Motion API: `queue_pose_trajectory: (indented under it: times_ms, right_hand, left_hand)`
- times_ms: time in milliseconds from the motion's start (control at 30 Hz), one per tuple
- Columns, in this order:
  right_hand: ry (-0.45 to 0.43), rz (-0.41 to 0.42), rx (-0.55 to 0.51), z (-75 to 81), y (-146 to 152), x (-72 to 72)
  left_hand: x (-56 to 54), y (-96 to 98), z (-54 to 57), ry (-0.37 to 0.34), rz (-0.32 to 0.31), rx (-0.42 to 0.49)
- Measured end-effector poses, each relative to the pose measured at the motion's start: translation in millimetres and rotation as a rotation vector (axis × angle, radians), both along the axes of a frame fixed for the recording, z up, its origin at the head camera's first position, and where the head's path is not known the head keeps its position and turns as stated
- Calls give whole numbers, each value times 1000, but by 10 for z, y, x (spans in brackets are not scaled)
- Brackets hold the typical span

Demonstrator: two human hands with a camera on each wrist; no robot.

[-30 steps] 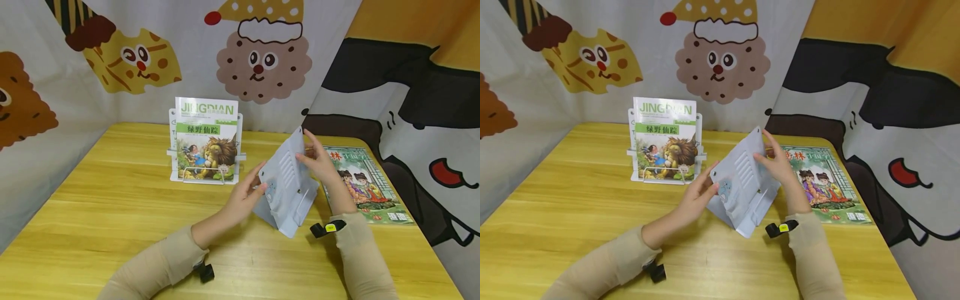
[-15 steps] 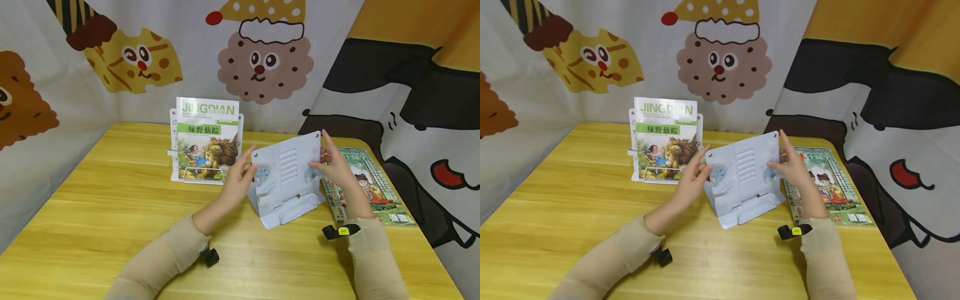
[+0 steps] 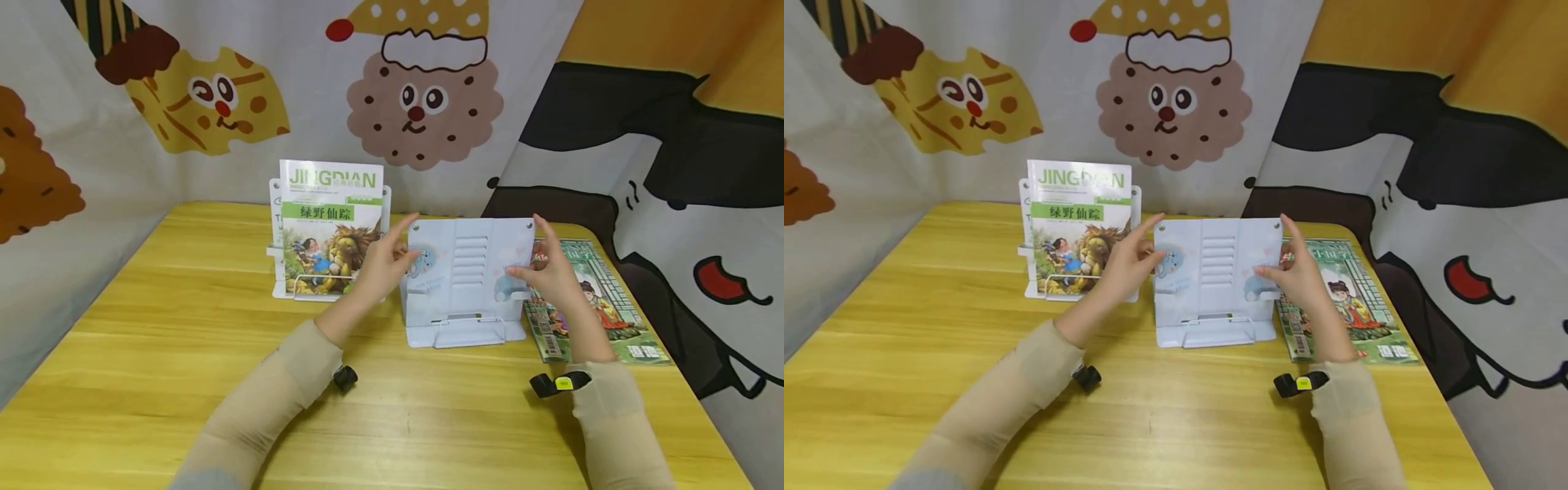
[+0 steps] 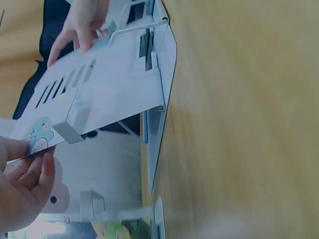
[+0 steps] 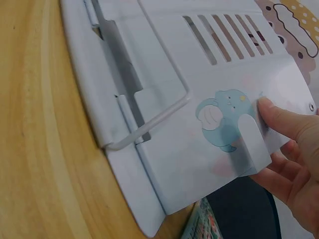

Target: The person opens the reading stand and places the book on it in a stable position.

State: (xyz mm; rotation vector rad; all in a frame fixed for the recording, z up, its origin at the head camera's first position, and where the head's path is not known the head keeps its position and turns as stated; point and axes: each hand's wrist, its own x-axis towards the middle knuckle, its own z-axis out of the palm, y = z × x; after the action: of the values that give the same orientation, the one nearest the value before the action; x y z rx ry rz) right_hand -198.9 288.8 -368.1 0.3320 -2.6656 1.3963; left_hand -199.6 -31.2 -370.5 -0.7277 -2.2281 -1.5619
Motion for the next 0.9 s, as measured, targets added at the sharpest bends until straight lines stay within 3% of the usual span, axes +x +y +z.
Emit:
queue_pose_trajectory:
  times_ms: [200,533,767,900]
  right_hand:
    - [36,-65,0,-26,-59,-82]
    - [11,-127,4,-24,-120,-242]
    - [3,-152,3,-33,-123,-318]
    - [15,-149,6,-44,-123,-306]
  left_hand:
    - [-171,-11,60,-55,46,-125]
    - [-356,39,96,-120,130,-204]
    - [-418,97,115,-142,178,-210]
    - [-373,106,119,-154,175,-201]
